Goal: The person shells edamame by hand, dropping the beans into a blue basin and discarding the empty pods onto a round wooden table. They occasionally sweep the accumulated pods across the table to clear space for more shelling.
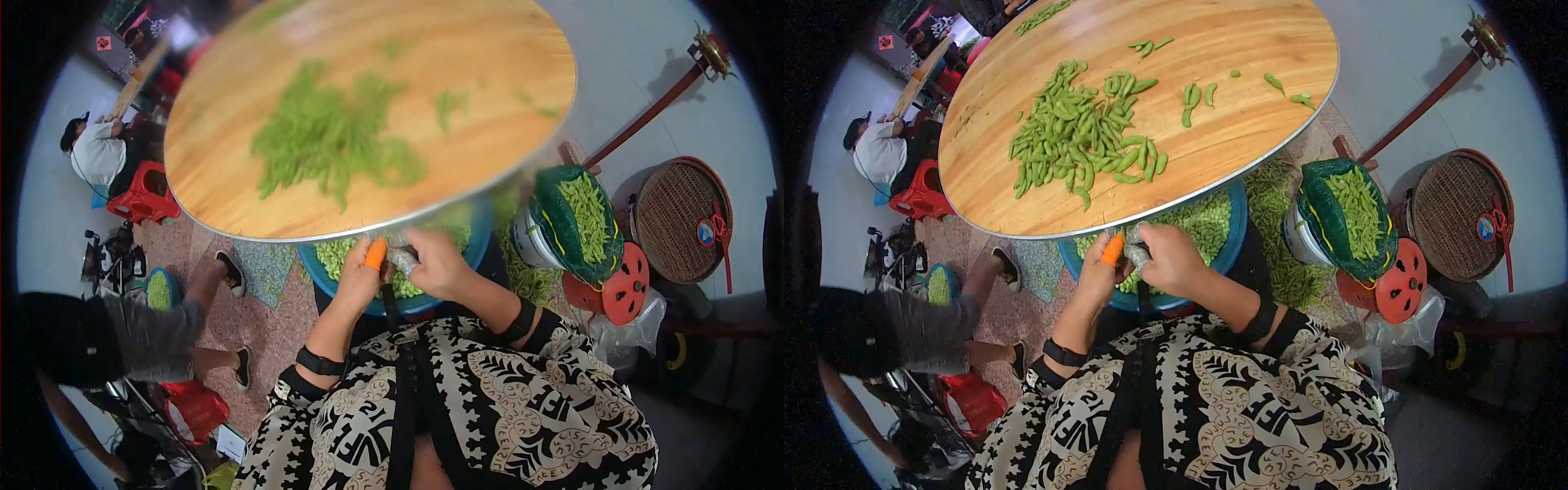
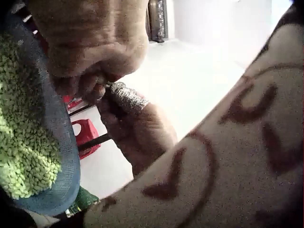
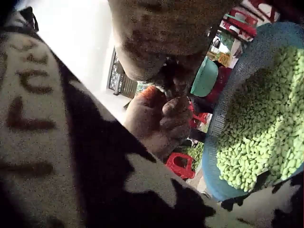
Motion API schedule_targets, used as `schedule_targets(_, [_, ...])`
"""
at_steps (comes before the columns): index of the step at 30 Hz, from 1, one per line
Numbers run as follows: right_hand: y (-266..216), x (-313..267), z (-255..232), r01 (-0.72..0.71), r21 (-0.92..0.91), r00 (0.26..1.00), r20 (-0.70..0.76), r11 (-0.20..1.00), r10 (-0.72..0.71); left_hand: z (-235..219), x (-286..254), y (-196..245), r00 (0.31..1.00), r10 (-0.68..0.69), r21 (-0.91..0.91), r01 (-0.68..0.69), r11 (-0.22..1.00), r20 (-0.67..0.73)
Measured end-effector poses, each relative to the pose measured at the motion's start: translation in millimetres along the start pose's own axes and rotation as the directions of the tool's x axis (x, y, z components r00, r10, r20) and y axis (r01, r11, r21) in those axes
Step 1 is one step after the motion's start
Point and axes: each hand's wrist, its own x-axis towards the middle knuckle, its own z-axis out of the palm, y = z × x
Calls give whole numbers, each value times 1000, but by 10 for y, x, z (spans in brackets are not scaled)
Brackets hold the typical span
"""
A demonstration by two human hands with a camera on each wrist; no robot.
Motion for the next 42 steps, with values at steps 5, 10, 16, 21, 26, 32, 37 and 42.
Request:
schedule_targets(5, [43, 52, 174, 70, -194, 995, -58, 978, -82, -36, 65, -85, 945, -324, -308, 300, 903, -32])
schedule_targets(10, [281, 121, 329, 69, -196, 993, -84, 978, -87, -81, 134, -271, 922, -379, -324, 337, 884, -76])
schedule_targets(16, [570, -10, 229, 51, -56, 975, -212, 997, -62, -219, 309, -609, 975, 205, 394, -224, 892, 90])
schedule_targets(21, [1023, -584, -688, -346, -388, 920, -320, 854, 227, -145, -10, 92, 905, 301, 857, -396, 330, 302])
schedule_targets(26, [1080, -891, -1100, -465, -356, 871, -351, 811, 345, -158, 196, 676, 731, 674, 925, -322, 201, 108])
schedule_targets(32, [448, -588, -863, -204, 188, 929, -271, 961, 250, -308, 649, 771, 888, 457, 992, -3, 128, -56])
schedule_targets(37, [-74, -87, -559, 42, 435, 990, -142, 900, 22, -293, 456, 874, 857, 516, 970, -112, 214, -14])
schedule_targets(42, [-339, 205, -450, -236, 728, 969, 127, 644, 211, -105, 88, 756, 800, 599, 666, -455, 591, 15])
